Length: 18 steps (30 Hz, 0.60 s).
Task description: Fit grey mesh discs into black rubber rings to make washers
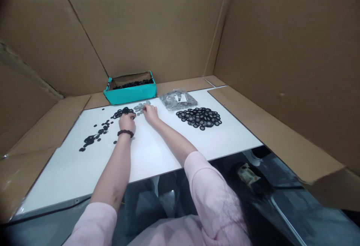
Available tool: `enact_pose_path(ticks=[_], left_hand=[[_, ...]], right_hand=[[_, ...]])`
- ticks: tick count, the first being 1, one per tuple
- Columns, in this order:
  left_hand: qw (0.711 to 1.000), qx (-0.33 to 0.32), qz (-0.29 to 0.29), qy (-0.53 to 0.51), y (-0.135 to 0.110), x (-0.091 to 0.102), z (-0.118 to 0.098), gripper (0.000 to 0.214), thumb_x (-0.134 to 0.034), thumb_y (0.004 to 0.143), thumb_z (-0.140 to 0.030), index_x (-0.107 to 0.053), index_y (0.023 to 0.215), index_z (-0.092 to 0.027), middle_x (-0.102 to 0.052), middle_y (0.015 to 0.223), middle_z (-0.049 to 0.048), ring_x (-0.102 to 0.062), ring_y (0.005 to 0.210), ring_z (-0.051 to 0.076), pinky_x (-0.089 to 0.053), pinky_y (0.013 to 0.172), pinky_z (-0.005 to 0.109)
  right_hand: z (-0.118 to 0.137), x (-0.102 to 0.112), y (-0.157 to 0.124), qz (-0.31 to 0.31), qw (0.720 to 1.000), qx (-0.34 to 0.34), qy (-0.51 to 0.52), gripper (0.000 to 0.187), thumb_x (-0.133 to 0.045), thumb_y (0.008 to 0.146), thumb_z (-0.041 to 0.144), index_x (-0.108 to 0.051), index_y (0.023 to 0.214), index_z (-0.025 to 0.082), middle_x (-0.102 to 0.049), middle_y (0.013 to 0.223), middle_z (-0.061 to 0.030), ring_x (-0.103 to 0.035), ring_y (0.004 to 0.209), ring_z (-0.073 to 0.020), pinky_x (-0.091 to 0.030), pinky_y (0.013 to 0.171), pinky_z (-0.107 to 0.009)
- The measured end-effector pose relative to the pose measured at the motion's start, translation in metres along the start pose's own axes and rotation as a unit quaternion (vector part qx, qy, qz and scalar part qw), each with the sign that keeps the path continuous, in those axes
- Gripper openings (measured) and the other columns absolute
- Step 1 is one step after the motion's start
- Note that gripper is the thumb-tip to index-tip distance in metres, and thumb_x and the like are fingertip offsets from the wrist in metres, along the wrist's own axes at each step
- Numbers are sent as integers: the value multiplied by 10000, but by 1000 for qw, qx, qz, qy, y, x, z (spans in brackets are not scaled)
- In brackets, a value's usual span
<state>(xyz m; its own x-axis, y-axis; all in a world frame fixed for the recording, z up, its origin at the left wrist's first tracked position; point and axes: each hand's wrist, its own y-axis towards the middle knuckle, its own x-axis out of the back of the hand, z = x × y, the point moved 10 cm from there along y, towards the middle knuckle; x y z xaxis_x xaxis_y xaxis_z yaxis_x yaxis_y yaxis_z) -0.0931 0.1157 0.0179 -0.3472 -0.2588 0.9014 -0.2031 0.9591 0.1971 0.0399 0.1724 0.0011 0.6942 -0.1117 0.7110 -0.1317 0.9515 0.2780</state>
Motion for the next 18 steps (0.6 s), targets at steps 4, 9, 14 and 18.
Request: enact_pose_path(ticks=[4,9,14,18], left_hand=[[1000,-9,10,23,-2,-9,-7,503,-369,822,-26,-714,1137,-211,-590,1099,188,-519,1089,327,-376,917,412],[999,-45,12,11,-4,-15,-22,549,-368,805,-8,-670,1211,-222,-587,1123,192,-492,1118,340,-368,933,440],[985,-26,-104,-139,-1,13,-17,390,-399,833,-61,-684,1097,-94,-627,1072,184,-555,1073,280,-407,957,387],[953,7,-60,-298,-5,-7,-20,277,-486,778,-80,-704,946,-110,-694,955,118,-632,917,214,-472,883,335]], right_hand=[[-8,13,-7,-37,996,-18,78,110,-523,814,123,-619,850,163,-684,874,-45,-595,839,-188,-382,893,-347],[-18,33,-23,-64,972,-51,218,25,-558,766,147,-559,752,168,-647,727,-17,-598,709,-149,-449,772,-273],[-30,47,-54,-40,936,-116,331,61,-544,768,157,-503,733,183,-593,571,42,-530,532,-99,-441,609,-219],[-38,56,-80,5,916,-130,379,73,-551,711,103,-519,699,168,-619,569,26,-528,502,-83,-410,535,-190]])
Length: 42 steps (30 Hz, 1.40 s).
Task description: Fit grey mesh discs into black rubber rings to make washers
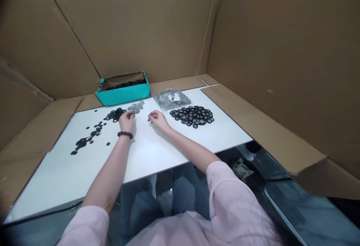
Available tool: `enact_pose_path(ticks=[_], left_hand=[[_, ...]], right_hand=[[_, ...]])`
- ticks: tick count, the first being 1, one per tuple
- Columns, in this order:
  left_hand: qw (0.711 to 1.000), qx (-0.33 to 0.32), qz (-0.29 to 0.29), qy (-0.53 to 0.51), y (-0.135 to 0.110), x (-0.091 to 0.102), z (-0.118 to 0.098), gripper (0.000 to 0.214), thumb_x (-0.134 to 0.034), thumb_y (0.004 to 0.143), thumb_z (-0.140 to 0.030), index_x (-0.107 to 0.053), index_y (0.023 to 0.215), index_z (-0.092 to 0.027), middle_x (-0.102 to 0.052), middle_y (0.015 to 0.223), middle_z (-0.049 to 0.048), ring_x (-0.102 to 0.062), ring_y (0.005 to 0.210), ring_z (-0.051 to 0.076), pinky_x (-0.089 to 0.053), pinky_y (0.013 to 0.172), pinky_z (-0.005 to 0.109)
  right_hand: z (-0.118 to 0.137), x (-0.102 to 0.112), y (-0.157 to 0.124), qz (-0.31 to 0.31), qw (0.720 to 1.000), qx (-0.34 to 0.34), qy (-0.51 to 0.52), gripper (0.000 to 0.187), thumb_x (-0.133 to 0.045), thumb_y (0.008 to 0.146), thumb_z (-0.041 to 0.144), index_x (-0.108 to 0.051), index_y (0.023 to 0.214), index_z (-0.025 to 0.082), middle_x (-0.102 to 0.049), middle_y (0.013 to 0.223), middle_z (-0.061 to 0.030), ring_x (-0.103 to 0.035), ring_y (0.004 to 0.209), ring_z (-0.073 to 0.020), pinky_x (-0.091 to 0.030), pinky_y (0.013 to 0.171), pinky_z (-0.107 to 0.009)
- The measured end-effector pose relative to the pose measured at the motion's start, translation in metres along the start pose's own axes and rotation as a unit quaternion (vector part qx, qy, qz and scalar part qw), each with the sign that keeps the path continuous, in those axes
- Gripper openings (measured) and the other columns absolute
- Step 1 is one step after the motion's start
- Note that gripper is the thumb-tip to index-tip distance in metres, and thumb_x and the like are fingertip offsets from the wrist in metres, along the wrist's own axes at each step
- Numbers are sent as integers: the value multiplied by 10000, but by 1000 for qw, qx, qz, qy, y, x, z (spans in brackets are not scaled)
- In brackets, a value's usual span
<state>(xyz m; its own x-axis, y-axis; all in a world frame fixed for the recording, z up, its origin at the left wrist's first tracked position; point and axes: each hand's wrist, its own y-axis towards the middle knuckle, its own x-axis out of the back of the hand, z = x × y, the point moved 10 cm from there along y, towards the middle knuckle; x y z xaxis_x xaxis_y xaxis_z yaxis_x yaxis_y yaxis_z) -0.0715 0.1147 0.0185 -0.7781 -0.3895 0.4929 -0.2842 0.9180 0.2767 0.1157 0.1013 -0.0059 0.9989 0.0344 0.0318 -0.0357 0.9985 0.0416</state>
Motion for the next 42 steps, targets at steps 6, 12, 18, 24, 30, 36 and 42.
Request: enact_pose_path(ticks=[6,12,18,24,30,36,42], left_hand=[[987,53,104,-111,-27,-45,-6,168,-617,690,-152,-725,818,-137,-709,746,53,-637,700,150,-501,722,262],[948,149,153,-236,-40,-56,-9,179,-635,650,-110,-687,821,-94,-675,630,36,-613,555,109,-520,656,267],[938,151,196,-243,-48,-64,-19,126,-610,640,-67,-609,756,-116,-656,545,23,-610,492,113,-506,582,252],[943,109,247,-194,-51,-67,-28,102,-627,661,-131,-600,759,-143,-616,460,-2,-564,430,108,-446,492,217],[927,103,306,-190,-53,-69,-28,117,-670,659,-145,-594,748,-139,-632,491,8,-572,453,97,-453,521,213],[912,126,344,-184,-55,-71,-22,117,-682,684,-120,-591,758,-122,-653,531,37,-595,492,108,-478,583,242],[908,118,362,-175,-59,-73,-23,99,-673,706,-136,-596,764,-115,-655,562,42,-588,518,111,-461,577,245]], right_hand=[[-15,23,-9,10,999,-34,40,64,-629,657,152,-565,650,147,-587,525,25,-505,455,-78,-335,448,-183],[-18,24,-5,30,998,-48,39,212,-746,594,250,-589,683,140,-512,440,59,-420,420,-64,-287,439,-193],[-22,20,-7,53,995,-61,54,385,-797,546,291,-594,832,132,-571,501,44,-435,439,-68,-287,463,-207],[-23,16,-2,84,995,-46,39,418,-818,486,382,-633,718,88,-575,521,13,-423,457,-57,-276,479,-220],[-20,13,-2,102,994,-33,-2,321,-796,540,343,-621,674,110,-543,470,39,-395,418,-45,-262,452,-202],[-21,8,-6,122,991,-46,-13,190,-748,629,240,-607,672,121,-561,447,26,-460,421,-68,-314,455,-190],[-19,8,-6,130,989,-23,-65,89,-690,667,163,-613,662,120,-580,464,19,-498,444,-81,-354,489,-189]])
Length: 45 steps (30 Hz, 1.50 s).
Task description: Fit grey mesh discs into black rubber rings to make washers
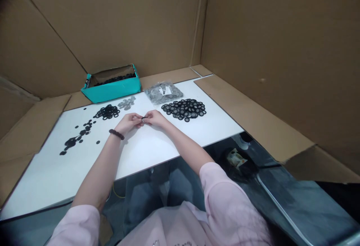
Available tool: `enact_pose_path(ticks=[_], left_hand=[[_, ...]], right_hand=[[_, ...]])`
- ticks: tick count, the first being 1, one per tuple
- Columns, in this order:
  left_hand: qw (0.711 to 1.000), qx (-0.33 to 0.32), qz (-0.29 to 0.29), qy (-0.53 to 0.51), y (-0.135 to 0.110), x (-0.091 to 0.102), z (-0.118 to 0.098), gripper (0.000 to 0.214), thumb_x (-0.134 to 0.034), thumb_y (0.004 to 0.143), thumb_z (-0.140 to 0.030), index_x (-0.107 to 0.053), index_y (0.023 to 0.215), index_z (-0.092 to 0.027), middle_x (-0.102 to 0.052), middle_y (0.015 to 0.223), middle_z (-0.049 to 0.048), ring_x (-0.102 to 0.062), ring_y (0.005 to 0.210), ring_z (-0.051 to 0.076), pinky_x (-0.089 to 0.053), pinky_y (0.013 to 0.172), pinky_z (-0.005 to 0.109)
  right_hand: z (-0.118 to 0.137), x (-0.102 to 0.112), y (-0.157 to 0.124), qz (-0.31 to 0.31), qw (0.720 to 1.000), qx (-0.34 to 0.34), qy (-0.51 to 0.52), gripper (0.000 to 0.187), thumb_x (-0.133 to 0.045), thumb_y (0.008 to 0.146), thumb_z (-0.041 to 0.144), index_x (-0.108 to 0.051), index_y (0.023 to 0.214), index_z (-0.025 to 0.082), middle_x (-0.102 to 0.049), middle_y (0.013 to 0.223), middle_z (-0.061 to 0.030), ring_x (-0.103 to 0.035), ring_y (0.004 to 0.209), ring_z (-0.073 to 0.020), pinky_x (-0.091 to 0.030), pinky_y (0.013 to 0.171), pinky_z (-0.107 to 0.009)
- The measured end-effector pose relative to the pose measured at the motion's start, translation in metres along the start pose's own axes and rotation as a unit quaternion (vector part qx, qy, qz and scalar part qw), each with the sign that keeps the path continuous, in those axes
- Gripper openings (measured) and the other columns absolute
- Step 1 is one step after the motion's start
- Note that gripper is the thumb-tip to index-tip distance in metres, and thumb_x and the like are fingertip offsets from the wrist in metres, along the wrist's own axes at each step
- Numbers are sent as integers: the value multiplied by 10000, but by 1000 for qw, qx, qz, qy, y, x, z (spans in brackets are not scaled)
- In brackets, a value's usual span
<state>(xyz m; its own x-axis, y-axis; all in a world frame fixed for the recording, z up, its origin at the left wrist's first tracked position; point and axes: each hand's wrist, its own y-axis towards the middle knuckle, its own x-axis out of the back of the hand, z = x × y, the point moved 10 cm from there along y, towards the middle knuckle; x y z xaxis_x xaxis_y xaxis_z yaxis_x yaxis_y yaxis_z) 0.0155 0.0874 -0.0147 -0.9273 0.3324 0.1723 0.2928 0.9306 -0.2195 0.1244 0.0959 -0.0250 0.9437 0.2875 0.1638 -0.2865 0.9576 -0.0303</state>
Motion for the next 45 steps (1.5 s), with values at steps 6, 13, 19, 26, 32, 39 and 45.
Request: enact_pose_path(ticks=[6,13,19,26,32,39,45], left_hand=[[997,-20,-66,38,5,8,0,90,-681,686,-149,-598,663,-123,-601,533,6,-486,424,82,-380,471,233],[997,34,-60,-30,1,4,4,102,-696,679,-184,-622,669,-114,-633,583,40,-499,423,94,-390,460,252],[994,69,-83,-24,0,5,13,88,-670,699,-164,-626,646,-109,-590,523,37,-485,425,94,-370,451,243],[993,37,-116,9,-2,6,4,69,-658,693,-150,-616,646,-124,-577,512,23,-454,391,94,-341,431,252],[994,35,-107,-7,-2,4,7,122,-713,656,-195,-617,631,-123,-615,545,41,-465,414,93,-343,431,249],[994,27,-108,-7,0,-1,6,141,-721,654,-205,-617,652,-110,-621,561,43,-500,457,100,-375,444,239],[985,-27,-170,-7,-1,5,0,166,-607,703,-161,-644,860,-120,-622,588,4,-536,465,106,-445,500,246]], right_hand=[[2,2,-2,-14,1000,8,-15,53,-634,696,122,-598,658,130,-580,461,22,-534,453,-92,-404,513,-193],[4,11,-6,-68,996,-9,55,42,-647,687,99,-617,669,123,-582,459,17,-529,406,-94,-417,444,-190],[-5,0,-9,-39,992,-66,97,115,-642,712,77,-588,621,121,-575,423,1,-515,379,-94,-383,391,-181],[-4,3,-9,-46,994,-72,66,181,-612,734,29,-585,579,119,-569,418,4,-507,362,-87,-380,372,-176],[-2,7,-9,-58,994,-72,58,182,-608,749,33,-600,588,116,-573,415,1,-490,349,-81,-369,372,-173],[-7,5,-11,-64,986,-103,114,248,-588,785,17,-581,557,116,-546,396,4,-483,339,-84,-396,369,-179],[-16,-1,-10,-62,959,-144,236,215,-596,830,16,-589,629,93,-637,541,-49,-599,451,-89,-525,494,-179]])
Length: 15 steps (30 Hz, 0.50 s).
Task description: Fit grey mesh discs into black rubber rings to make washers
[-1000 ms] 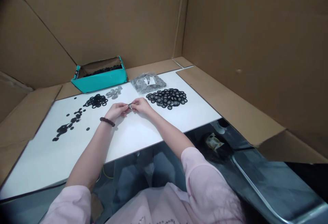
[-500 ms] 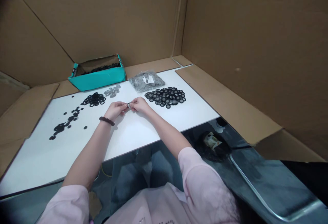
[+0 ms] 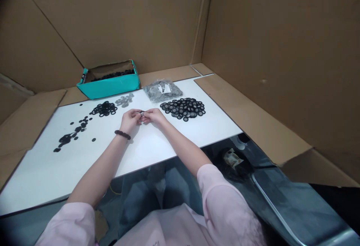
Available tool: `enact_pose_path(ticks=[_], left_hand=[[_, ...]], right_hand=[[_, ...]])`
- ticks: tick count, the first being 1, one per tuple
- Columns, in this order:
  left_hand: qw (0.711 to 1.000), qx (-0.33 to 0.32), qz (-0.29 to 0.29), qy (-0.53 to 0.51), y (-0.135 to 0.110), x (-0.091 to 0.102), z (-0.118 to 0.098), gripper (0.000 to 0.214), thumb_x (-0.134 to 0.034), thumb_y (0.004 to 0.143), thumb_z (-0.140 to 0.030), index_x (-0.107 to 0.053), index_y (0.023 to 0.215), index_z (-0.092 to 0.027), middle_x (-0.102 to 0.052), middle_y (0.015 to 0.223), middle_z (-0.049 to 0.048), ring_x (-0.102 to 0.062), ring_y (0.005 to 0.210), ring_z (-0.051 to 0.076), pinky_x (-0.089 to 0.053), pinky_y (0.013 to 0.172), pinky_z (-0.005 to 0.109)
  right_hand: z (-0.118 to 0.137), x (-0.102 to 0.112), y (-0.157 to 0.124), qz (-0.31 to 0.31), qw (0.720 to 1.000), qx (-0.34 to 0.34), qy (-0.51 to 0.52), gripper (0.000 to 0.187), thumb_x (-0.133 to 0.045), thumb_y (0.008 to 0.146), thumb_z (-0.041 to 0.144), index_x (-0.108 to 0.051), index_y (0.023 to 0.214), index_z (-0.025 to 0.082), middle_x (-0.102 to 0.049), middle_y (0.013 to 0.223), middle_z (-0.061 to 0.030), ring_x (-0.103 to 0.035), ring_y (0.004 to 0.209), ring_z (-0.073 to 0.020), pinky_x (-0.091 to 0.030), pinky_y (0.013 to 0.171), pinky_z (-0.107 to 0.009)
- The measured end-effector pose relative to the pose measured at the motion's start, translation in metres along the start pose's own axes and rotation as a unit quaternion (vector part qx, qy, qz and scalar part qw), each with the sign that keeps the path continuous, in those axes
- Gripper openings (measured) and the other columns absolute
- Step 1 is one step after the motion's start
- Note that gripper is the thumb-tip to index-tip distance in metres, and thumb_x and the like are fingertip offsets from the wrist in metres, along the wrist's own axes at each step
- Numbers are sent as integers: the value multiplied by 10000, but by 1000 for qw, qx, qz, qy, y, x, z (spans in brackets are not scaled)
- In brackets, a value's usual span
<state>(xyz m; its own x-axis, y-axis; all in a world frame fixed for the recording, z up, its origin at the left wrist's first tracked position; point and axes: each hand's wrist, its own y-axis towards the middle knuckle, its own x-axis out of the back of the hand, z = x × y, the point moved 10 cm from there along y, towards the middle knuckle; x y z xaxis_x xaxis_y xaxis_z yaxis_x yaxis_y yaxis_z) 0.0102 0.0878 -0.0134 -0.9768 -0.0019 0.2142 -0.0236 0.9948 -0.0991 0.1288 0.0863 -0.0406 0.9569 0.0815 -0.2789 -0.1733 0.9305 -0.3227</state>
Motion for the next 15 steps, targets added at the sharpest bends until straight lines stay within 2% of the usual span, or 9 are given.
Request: enact_pose_path(ticks=[3,9,13,15], left_hand=[[997,-55,5,51,-1,1,-9,213,-565,720,-174,-690,888,-132,-612,571,-2,-511,466,103,-427,514,238],[979,-131,27,152,-5,-2,-29,236,-531,728,-171,-743,828,-148,-702,731,54,-595,661,158,-467,696,273],[973,-147,23,175,-6,1,-35,310,-572,701,-200,-714,973,-154,-675,714,31,-592,690,160,-465,704,275],[978,-139,29,156,-4,2,-32,330,-593,682,-220,-699,987,-151,-656,681,16,-582,667,150,-462,675,268]], right_hand=[[-6,-6,1,50,998,-29,2,169,-622,814,2,-584,674,88,-660,575,-66,-643,496,-110,-551,533,-189],[-7,-9,1,80,995,-17,-52,161,-612,825,29,-552,698,108,-673,572,-61,-658,494,-134,-544,496,-202],[-4,-5,4,73,994,4,-78,164,-640,810,57,-578,666,105,-665,558,-39,-638,482,-106,-514,455,-163],[0,-2,5,57,993,29,-97,167,-647,793,45,-586,649,104,-644,523,-22,-603,445,-87,-494,435,-151]])
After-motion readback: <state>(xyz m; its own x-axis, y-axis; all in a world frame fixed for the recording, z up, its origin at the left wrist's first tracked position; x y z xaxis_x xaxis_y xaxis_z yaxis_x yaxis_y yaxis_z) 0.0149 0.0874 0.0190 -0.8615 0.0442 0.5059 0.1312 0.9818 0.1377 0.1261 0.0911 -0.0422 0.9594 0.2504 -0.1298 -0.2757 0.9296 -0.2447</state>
